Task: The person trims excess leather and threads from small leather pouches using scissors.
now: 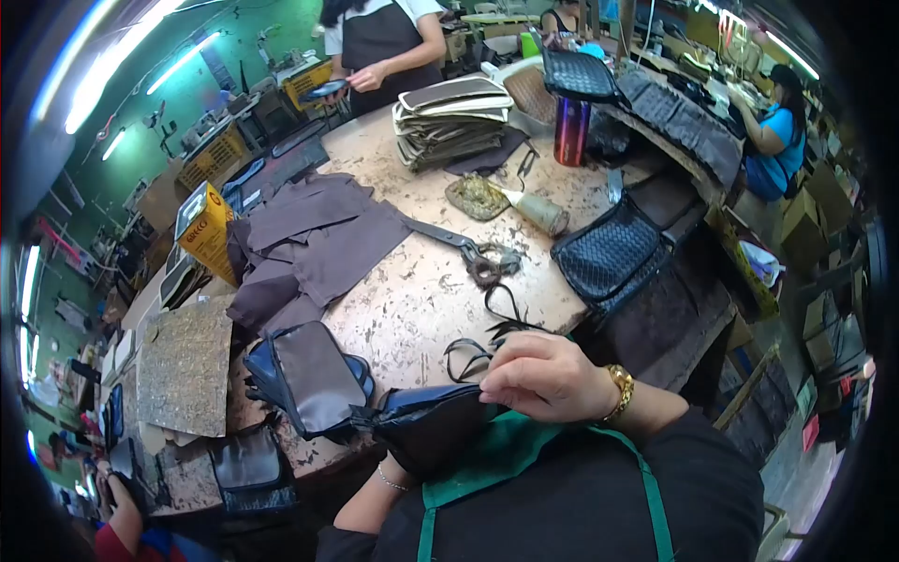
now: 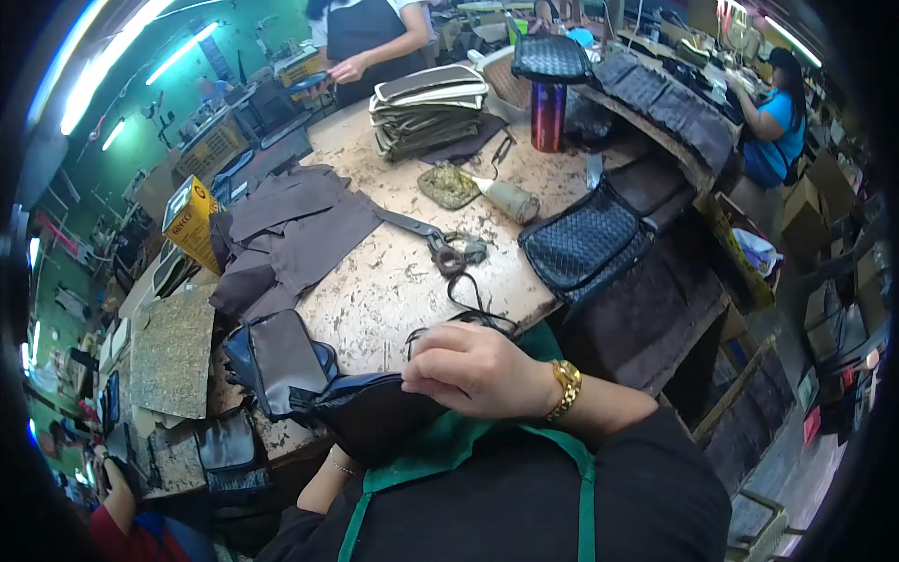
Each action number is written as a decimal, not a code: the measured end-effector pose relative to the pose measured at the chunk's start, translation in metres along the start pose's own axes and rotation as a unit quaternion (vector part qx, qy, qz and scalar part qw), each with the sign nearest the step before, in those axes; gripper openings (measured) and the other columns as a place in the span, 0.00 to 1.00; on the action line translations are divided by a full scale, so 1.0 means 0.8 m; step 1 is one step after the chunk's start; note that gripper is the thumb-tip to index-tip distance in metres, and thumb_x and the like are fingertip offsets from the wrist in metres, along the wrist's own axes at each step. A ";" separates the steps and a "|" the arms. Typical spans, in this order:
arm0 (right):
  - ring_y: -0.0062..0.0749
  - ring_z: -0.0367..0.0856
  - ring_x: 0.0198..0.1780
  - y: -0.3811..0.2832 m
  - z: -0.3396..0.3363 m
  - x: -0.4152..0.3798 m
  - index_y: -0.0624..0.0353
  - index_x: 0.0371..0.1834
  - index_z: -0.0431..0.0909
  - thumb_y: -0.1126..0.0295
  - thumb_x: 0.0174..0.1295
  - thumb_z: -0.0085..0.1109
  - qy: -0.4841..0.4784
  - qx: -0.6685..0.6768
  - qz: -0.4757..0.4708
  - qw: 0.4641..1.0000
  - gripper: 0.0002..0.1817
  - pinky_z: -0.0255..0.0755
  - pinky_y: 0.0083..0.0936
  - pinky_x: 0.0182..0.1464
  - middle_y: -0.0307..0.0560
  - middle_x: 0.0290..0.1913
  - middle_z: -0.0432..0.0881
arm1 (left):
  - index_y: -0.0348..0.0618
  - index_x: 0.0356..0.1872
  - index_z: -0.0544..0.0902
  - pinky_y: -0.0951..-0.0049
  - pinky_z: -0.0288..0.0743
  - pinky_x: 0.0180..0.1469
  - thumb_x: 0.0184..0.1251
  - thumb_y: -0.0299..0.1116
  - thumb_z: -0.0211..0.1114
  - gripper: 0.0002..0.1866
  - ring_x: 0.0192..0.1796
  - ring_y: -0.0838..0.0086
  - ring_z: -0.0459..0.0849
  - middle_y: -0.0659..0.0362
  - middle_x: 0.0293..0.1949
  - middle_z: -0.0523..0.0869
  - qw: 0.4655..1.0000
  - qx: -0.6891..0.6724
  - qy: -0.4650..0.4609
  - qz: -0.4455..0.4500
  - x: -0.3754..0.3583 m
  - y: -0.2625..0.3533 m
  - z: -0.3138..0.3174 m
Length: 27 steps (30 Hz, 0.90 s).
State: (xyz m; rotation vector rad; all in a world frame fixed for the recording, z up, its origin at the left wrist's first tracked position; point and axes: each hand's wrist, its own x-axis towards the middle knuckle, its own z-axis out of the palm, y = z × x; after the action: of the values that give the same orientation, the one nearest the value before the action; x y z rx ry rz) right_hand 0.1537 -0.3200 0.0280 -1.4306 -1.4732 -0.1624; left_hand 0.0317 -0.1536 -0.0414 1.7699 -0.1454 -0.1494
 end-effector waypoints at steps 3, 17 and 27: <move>0.32 0.75 0.29 0.003 0.001 -0.003 0.58 0.25 0.74 0.77 0.45 0.61 -0.005 -0.002 0.021 1.000 0.06 0.70 0.23 0.30 0.41 0.26 0.74 | 0.35 0.55 0.65 0.74 0.64 0.55 0.63 0.25 0.48 0.19 0.54 0.71 0.70 0.54 0.51 0.72 0.993 0.104 -0.026 0.039 0.008 -0.002 0.004; 0.36 0.74 0.32 0.012 0.023 -0.039 0.63 0.32 0.73 0.82 0.39 0.57 -0.046 -0.007 -0.005 0.999 0.13 0.70 0.25 0.33 0.46 0.31 0.73 | 0.36 0.50 0.69 0.77 0.70 0.48 0.64 0.27 0.49 0.14 0.47 0.75 0.74 0.55 0.45 0.74 0.977 -0.179 -0.036 -0.113 0.010 0.008 0.026; 0.47 0.59 0.52 0.009 0.035 -0.037 0.57 0.32 0.75 0.73 0.45 0.57 -0.161 0.000 -0.002 0.987 0.09 0.55 0.38 0.53 0.51 0.48 0.64 | 0.36 0.45 0.69 0.75 0.66 0.46 0.47 0.33 0.63 0.23 0.46 0.74 0.71 0.57 0.44 0.72 0.991 0.006 0.099 0.095 0.017 0.000 0.018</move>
State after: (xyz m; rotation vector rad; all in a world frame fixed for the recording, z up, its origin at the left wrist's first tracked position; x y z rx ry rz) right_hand 0.1372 -0.3178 -0.0096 -1.5051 -1.7361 0.0716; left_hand 0.0427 -0.1701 -0.0443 1.7617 -0.1709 0.1638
